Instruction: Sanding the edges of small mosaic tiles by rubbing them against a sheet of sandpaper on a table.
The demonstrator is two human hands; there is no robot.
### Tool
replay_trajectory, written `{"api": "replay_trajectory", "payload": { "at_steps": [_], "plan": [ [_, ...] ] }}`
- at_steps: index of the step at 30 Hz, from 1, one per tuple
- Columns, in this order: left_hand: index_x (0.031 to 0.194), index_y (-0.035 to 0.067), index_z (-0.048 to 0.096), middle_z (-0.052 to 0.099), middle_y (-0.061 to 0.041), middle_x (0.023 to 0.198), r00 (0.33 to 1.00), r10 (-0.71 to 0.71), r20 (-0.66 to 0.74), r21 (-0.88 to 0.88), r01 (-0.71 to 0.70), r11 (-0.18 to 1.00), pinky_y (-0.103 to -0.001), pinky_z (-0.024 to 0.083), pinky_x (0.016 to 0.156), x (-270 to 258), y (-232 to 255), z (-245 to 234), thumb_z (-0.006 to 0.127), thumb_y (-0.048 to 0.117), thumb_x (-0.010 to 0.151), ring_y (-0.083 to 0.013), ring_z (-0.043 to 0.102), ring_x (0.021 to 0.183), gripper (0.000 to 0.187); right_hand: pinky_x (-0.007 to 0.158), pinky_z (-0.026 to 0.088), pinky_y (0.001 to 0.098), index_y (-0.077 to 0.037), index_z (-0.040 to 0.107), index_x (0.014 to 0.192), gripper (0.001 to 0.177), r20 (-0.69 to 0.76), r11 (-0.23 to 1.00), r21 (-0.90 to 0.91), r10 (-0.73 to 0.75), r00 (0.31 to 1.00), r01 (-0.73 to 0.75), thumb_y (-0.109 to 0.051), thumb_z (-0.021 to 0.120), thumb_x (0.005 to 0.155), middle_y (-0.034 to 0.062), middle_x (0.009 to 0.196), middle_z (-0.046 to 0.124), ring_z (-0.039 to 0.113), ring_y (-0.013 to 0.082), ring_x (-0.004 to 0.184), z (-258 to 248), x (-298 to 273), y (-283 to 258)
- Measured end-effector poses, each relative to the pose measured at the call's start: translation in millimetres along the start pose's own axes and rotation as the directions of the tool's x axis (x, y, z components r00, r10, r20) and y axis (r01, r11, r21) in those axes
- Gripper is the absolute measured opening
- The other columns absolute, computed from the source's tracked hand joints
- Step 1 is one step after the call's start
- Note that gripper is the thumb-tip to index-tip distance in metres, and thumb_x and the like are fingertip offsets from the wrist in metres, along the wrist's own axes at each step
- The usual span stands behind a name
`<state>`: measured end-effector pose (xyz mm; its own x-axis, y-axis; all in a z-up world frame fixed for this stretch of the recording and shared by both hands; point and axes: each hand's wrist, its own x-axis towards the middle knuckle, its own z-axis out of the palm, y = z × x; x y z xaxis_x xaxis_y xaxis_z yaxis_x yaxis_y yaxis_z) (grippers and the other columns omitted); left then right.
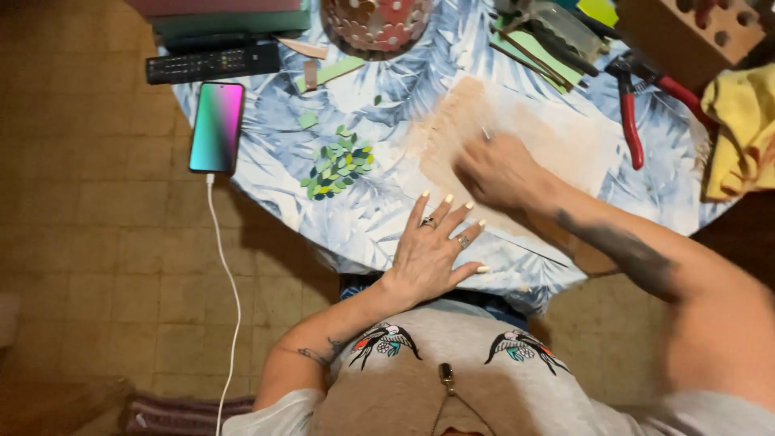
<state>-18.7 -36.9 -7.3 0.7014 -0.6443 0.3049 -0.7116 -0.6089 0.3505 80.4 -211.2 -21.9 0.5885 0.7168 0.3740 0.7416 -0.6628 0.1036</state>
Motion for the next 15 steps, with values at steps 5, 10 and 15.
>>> {"api": "replay_trajectory", "payload": {
  "at_steps": [5, 10, 15],
  "plan": [
    [0.106, 0.016, 0.056, 0.051, -0.011, 0.113, 1.0, 0.01, -0.027, 0.005, -0.01, 1.0, -0.054, 0.015, 0.101, -0.3, 0.5, -0.7, 0.049, 0.052, 0.073, -0.0314, 0.047, 0.108, 0.05, 0.046, 0.044, 0.0387, -0.016, 0.048, 0.07, 0.01, 0.268, 0.96, 0.128, -0.275, 0.923, 0.248, -0.025, 0.043, 0.068, 0.0037, 0.064, 0.047, 0.053, 0.0249, 0.054, -52.8, -84.8, 37.1],
    [0.1, 0.015, 0.06, 0.056, -0.009, 0.104, 0.994, 0.008, -0.113, 0.011, -0.007, 1.0, -0.056, 0.016, 0.1, 11.4, 0.9, -12.0, 0.051, 0.046, 0.073, -0.0296, 0.054, 0.101, 0.041, 0.058, 0.042, 0.0298, -0.017, 0.044, 0.071, 0.008, 0.351, 0.964, -0.159, -0.145, 0.925, 0.211, -0.02, 0.037, 0.074, -0.0005, 0.072, 0.047, 0.052, 0.0193, 0.068, -64.9, -86.2, 65.1],
    [0.117, 0.008, 0.046, 0.055, -0.008, 0.107, 0.947, -0.132, -0.294, -0.294, 0.042, 0.955, -0.046, 0.035, 0.097, 30.1, -0.4, -7.4, 0.047, 0.015, 0.08, -0.0229, 0.057, 0.101, 0.038, 0.054, 0.039, 0.0269, -0.012, 0.049, 0.071, 0.02, 0.16, 0.623, 0.673, 0.403, 0.901, -0.398, -0.024, 0.042, 0.086, 0.0021, 0.062, 0.04, 0.046, 0.0207, 0.057, -40.5, -70.9, -6.4]
  ]
}}
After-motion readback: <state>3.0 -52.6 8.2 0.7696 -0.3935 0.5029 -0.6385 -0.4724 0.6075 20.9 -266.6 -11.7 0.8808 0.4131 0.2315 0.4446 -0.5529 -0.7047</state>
